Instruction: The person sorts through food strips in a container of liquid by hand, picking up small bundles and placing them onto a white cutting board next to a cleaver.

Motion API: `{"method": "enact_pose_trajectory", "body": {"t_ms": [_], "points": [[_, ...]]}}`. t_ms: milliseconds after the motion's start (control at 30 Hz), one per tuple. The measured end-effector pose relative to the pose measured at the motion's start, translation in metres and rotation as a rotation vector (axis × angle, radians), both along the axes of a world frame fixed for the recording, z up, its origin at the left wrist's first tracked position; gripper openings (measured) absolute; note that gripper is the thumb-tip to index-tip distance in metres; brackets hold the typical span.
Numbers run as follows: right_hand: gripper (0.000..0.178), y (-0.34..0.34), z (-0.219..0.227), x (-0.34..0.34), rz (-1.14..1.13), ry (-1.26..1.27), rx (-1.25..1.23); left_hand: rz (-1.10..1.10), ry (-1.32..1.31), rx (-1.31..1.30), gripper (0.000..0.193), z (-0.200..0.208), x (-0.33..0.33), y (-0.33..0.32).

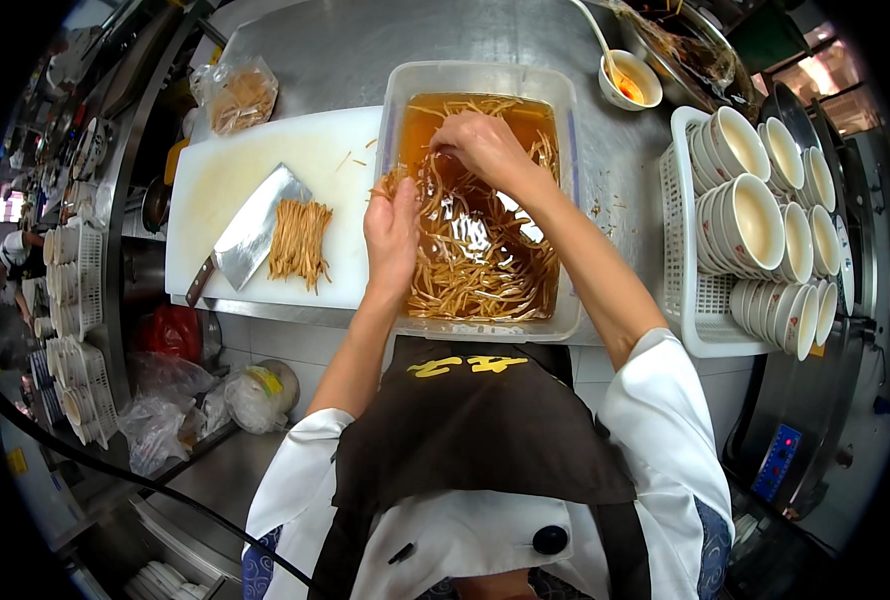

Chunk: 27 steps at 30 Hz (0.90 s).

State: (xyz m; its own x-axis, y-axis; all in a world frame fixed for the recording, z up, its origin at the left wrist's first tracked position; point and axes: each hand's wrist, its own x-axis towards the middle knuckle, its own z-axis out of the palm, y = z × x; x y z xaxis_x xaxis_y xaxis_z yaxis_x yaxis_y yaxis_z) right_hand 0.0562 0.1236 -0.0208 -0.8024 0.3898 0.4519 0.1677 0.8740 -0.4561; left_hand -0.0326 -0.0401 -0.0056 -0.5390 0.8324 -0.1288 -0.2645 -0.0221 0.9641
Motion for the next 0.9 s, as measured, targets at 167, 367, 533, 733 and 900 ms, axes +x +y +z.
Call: {"method": "enact_pose_trajectory", "body": {"t_ms": [167,367,533,733,900], "points": [[0.013,-0.023,0.038,0.016,0.052,0.050,0.053,0.021,0.298,0.033,0.019,-0.006,-0.005,0.020],[0.009,-0.034,0.045,0.027,0.005,0.092,0.069,-0.108,0.052,-0.097,0.019,0.003,-0.005,0.020],[0.010,-0.040,0.042,0.034,-0.043,0.077,0.074,-0.057,0.007,0.011,0.011,0.002,0.002,0.022],[0.009,-0.071,0.033,0.027,-0.372,0.134,-0.080,-0.042,0.482,0.136,0.013,-0.005,-0.001,0.024],[0.009,-0.054,0.019,0.043,-0.716,0.634,-1.255,-0.048,0.360,0.154,0.012,0.010,0.006,0.014]]}}
